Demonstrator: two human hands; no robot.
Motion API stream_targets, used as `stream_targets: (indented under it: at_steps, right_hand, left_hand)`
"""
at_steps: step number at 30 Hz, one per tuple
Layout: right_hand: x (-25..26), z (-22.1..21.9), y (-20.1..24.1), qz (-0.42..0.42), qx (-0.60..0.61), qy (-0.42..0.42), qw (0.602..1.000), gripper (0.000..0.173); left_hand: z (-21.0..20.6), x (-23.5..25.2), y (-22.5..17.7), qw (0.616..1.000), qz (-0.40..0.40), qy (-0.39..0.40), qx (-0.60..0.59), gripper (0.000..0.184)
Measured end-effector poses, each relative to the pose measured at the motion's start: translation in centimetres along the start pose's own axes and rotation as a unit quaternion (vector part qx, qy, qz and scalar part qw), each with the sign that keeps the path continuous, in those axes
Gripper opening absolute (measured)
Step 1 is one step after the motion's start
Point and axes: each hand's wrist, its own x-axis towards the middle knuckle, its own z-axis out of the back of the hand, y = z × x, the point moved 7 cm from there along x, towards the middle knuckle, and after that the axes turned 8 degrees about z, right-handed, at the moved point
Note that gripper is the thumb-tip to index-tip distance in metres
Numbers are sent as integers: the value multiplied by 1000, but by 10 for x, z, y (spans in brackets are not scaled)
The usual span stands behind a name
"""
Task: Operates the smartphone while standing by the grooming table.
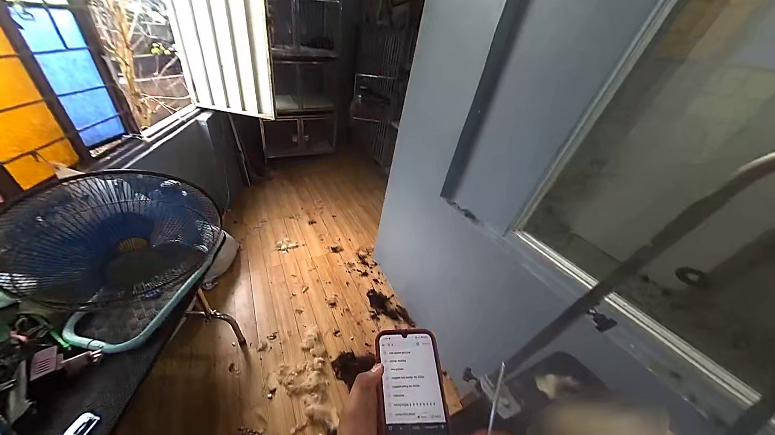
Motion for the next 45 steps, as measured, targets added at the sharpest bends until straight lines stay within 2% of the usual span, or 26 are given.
stream_targets:
  at_steps: [3, 7, 18, 21, 25, 31, 34, 40, 45]
  right_hand:
    - [9, -10, 25, -31, -11, -10, 999, 28]
    - [6, -16, 25, -77, -1, -21, 997, 29]
    - [-9, -15, 20, -67, 5, -29, 997, 37]
    - [-11, -15, 23, -71, 5, -35, 997, 37]
    - [-12, -15, 27, -74, 17, -32, 997, 38]
    - [-13, -16, 26, -69, 14, -32, 997, 38]
    - [-12, -17, 25, -66, 4, -34, 997, 38]
    - [-12, -21, 21, -88, -37, -63, 993, 38]
    - [-9, -25, 13, -108, -66, -85, 988, 36]
  left_hand:
    - [3, -5, 6, 1000, -16, -20, 9, 52]
    - [-2, -15, 1, 999, -24, -28, 38, 56]
    - [3, -25, 14, 999, -20, 22, 28, 67]
    - [3, -26, 16, 998, -21, 48, 38, 76]
    - [4, -28, 18, 999, -8, 10, 46, 89]
    - [6, -29, 17, 995, -16, 30, 92, 90]
    - [5, -30, 16, 994, -16, 5, 109, 87]
    - [7, -31, 15, 996, -23, 22, 86, 86]
    - [8, -32, 14, 991, -45, 13, 125, 82]
